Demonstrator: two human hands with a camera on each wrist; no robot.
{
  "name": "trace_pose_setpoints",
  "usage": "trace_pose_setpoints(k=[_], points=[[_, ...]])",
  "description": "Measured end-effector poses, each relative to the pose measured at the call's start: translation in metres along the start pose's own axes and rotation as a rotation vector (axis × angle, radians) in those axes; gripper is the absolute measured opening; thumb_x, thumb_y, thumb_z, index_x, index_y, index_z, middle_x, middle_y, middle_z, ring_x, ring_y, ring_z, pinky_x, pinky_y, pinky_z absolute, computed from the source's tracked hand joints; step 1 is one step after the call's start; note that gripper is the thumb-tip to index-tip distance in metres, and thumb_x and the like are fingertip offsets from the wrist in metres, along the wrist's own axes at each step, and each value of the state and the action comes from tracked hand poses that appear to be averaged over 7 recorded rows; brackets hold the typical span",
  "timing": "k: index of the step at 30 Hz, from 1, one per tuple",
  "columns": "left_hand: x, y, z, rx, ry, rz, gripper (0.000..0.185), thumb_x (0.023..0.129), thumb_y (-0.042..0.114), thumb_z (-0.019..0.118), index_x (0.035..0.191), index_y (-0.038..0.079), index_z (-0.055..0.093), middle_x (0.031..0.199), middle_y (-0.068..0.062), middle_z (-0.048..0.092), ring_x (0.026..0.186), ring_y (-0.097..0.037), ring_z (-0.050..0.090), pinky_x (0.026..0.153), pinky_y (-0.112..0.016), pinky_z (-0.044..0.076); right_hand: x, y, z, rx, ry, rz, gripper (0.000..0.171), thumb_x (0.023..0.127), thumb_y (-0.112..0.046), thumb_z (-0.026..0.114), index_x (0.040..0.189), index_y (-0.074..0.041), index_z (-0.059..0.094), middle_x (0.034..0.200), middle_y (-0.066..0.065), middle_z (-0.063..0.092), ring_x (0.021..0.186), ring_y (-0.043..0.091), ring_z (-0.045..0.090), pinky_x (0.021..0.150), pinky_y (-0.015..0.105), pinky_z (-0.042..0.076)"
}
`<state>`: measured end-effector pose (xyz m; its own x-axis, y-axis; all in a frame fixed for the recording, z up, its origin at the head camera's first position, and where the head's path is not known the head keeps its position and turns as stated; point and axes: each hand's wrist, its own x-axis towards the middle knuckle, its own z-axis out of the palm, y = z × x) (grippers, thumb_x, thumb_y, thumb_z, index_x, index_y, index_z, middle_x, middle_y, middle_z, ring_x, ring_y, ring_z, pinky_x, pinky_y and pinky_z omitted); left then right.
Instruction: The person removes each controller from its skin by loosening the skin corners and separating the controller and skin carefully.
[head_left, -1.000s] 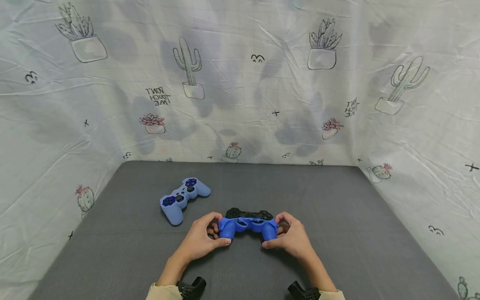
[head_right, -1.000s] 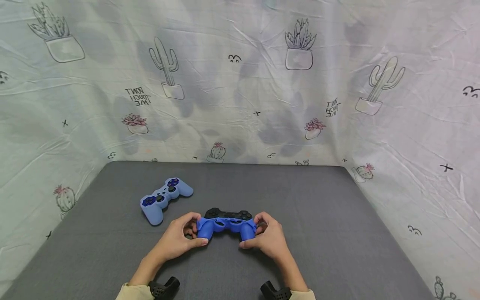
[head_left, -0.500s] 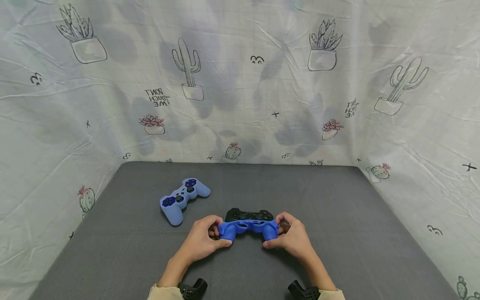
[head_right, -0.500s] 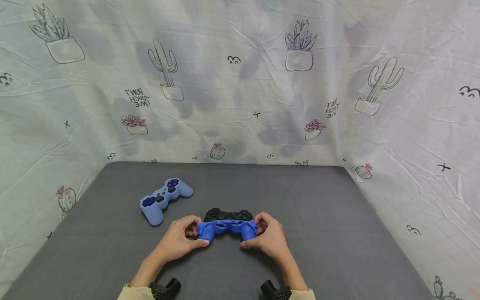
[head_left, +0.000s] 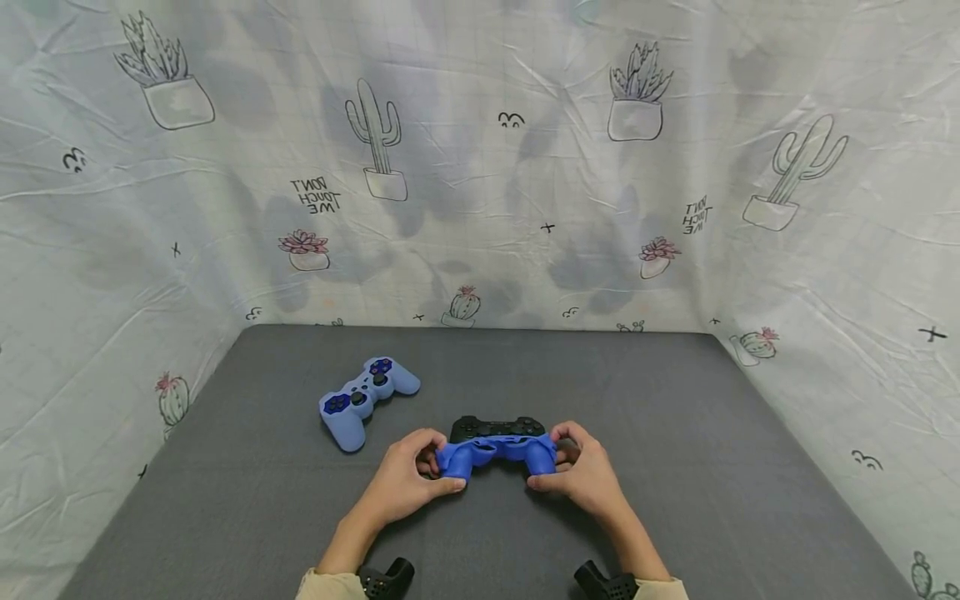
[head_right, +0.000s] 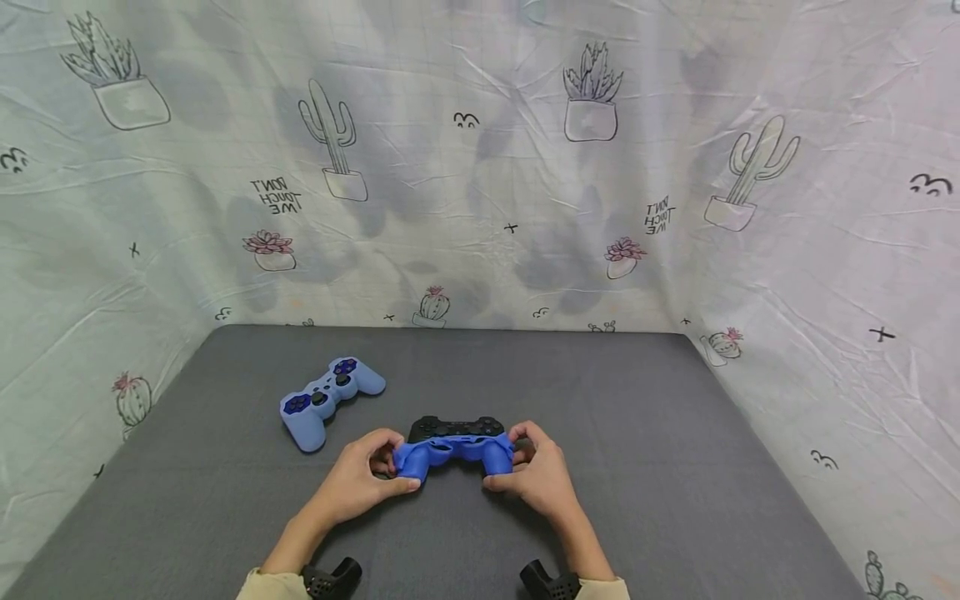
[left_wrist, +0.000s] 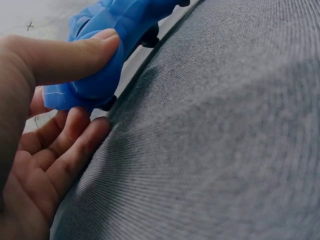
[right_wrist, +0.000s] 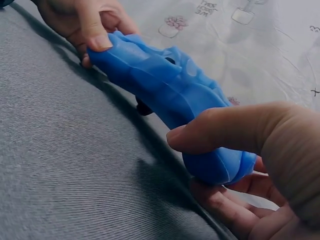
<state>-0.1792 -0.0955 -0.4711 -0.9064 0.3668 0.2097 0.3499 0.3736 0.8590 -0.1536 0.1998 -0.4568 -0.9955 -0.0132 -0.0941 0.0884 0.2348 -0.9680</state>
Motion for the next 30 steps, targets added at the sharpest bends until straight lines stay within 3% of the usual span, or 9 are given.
trace_pose_setpoints(k=[10,17,23,30], points=[[0.0002,0.0016,-0.0010,-0.020,-0.059,-0.063,0.043,0.078,0.029,0.086,0.105,0.018,0.054,0.077,0.002,0.057,0.063,-0.011,0.053,0.057,-0.026,0.046,0.0024,-0.0015,0.0029,0.008,0.041,0.015,0.066,0.051,-0.005,0.097,0.101,-0.008,0.053,0.080,0.009,0.061,0.074,0.023,0.058,0.053,0.031,0.045],[0.0022,0.0060,-0.0018,-0.068,-0.036,-0.083,0.044,0.078,0.029,0.086,0.108,0.018,0.056,0.075,0.001,0.057,0.064,-0.013,0.052,0.058,-0.025,0.044,0.0041,-0.0010,0.0012,0.076,0.044,0.029,0.065,0.057,-0.004,0.095,0.110,-0.006,0.057,0.092,0.011,0.065,0.077,0.025,0.062,0.057,0.030,0.048],[0.0029,0.0064,-0.0021,-0.079,-0.039,-0.086,0.044,0.078,0.029,0.086,0.108,0.018,0.056,0.074,0.003,0.056,0.064,-0.011,0.051,0.059,-0.024,0.043,0.0045,0.0000,-0.0024,0.084,0.019,0.034,0.064,0.056,-0.005,0.095,0.104,-0.005,0.055,0.075,0.010,0.060,0.067,0.020,0.057,0.053,0.027,0.042],[0.0031,0.0080,-0.0037,-0.081,-0.057,-0.097,0.042,0.076,0.029,0.087,0.105,0.017,0.058,0.073,0.004,0.055,0.063,-0.011,0.051,0.058,-0.024,0.042,0.0067,0.0040,-0.0039,0.082,-0.009,0.022,0.063,0.055,-0.003,0.095,0.102,-0.005,0.054,0.073,0.006,0.055,0.063,0.017,0.051,0.048,0.026,0.038]])
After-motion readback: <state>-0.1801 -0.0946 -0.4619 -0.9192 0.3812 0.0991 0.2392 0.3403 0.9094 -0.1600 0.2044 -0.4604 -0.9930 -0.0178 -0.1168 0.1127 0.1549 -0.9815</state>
